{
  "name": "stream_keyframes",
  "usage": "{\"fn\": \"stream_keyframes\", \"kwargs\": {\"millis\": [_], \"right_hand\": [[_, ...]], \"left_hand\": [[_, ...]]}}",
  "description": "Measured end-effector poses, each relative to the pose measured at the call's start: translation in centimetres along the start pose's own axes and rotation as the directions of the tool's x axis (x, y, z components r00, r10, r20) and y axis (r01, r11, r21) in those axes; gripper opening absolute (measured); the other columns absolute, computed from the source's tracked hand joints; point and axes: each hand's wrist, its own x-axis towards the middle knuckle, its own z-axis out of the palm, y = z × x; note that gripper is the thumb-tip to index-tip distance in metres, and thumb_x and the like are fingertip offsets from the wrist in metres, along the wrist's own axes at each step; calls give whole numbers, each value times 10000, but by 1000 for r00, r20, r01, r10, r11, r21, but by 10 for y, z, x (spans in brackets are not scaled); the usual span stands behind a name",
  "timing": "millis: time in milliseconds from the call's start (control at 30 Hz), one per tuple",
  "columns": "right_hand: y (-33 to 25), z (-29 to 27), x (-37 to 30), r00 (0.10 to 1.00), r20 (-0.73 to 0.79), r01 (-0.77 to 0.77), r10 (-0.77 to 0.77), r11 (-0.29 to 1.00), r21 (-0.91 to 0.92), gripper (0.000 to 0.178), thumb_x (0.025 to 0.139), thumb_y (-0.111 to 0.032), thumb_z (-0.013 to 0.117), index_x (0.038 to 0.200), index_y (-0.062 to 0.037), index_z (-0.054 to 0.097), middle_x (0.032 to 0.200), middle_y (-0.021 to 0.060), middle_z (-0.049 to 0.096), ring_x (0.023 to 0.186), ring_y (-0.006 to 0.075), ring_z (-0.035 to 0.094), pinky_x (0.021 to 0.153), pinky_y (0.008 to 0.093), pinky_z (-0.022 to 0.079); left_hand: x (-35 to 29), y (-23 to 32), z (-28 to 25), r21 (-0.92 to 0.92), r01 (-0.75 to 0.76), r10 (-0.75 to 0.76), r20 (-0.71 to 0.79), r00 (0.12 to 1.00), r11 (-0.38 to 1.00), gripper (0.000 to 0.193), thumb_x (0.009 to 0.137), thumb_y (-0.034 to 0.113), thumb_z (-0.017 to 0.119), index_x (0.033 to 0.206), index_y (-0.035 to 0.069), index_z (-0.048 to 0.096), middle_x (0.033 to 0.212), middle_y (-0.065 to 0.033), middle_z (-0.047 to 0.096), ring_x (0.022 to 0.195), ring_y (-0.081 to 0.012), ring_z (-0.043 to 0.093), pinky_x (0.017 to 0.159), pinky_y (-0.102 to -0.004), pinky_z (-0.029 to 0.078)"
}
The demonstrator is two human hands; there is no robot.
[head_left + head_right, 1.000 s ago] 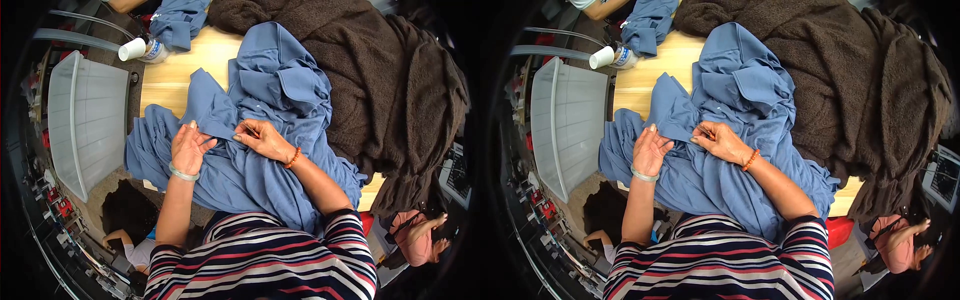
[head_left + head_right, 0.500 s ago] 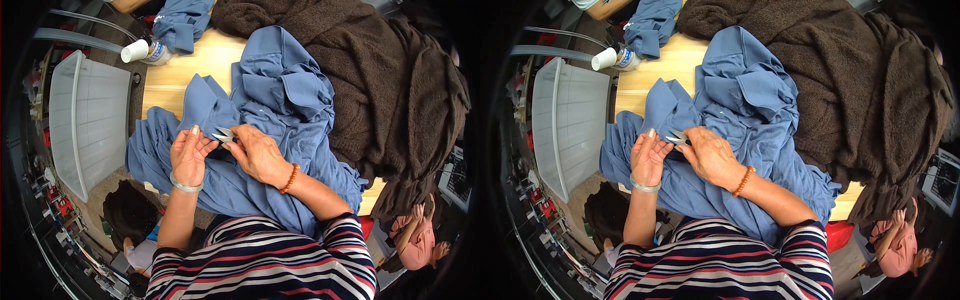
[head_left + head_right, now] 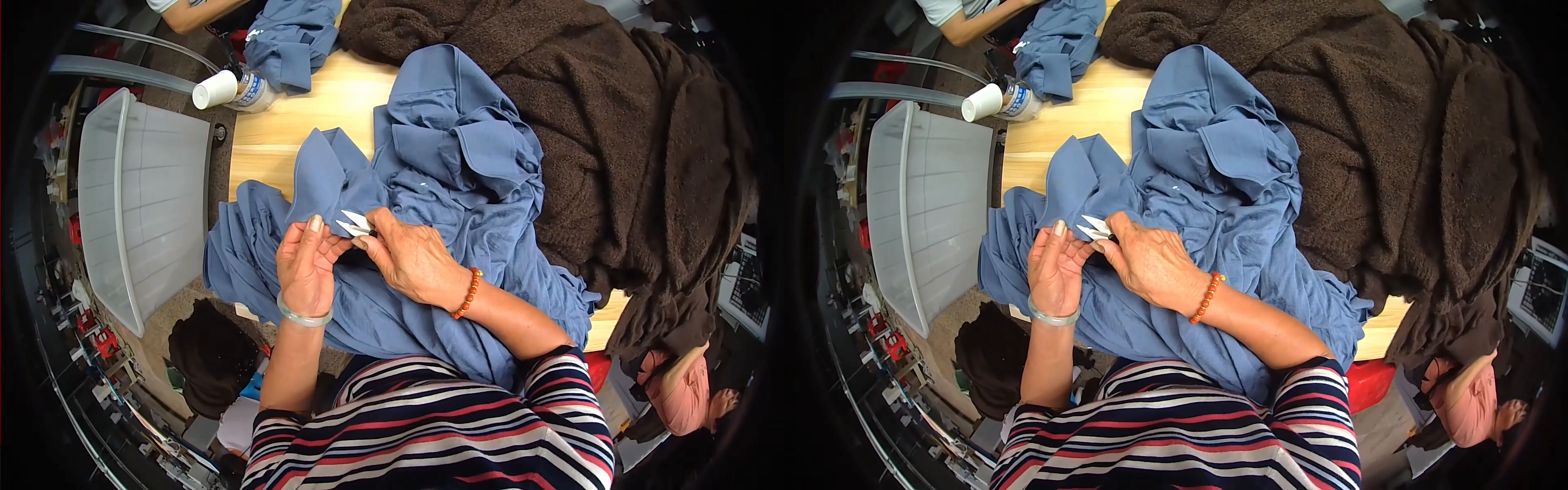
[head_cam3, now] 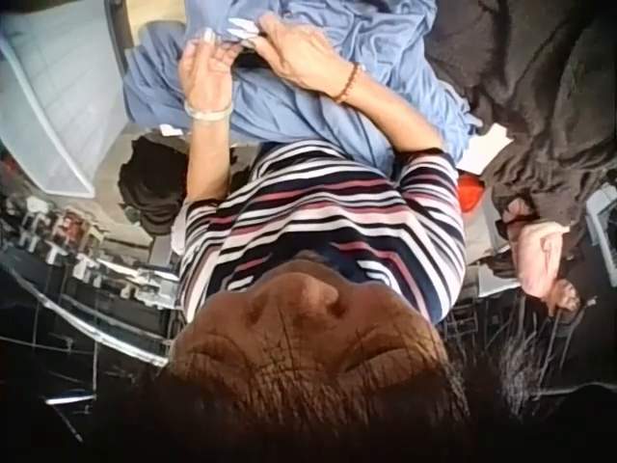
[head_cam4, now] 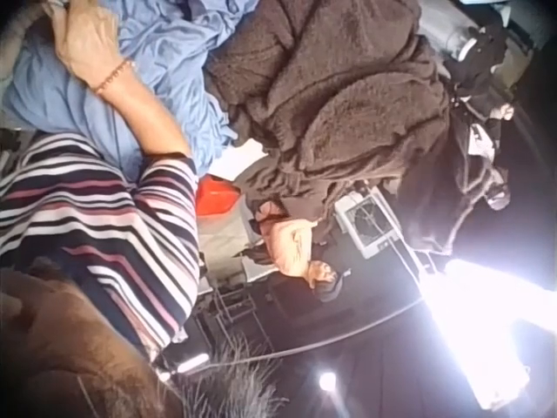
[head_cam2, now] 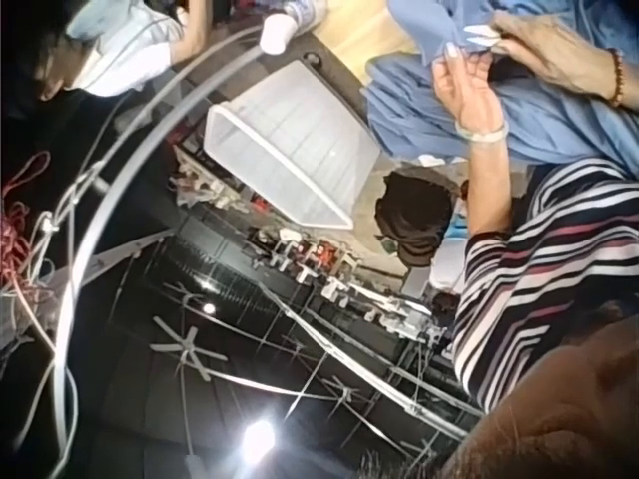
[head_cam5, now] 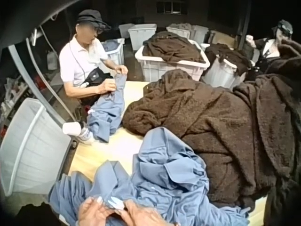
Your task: The person is trimming excess threads from blue fabric garments using a pair of thread snips.
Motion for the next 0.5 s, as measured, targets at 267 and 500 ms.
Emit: {"fn": "stream_keyframes", "kwargs": {"millis": [267,500], "right_hand": [[1,-1,0,1000,-3,3,-3,1000,24,201,940,-211,525,1002,-32,458,631,154,574,574,364,580,519,446,426],[-3,-3,1,999,-26,33,-36,995,-90,213,932,-217,521,935,-14,458,687,195,599,622,389,595,544,474,452]], "left_hand": [[2,-1,-1,-15,-3,3,21,1000,1000,77,938,115,551,909,51,582,841,-56,657,768,-166,667,716,-331,577],[3,-2,-3,-13,4,-4,6,1000,1000,65,932,107,559,898,57,582,830,-56,659,755,-169,669,698,-333,581]]}}
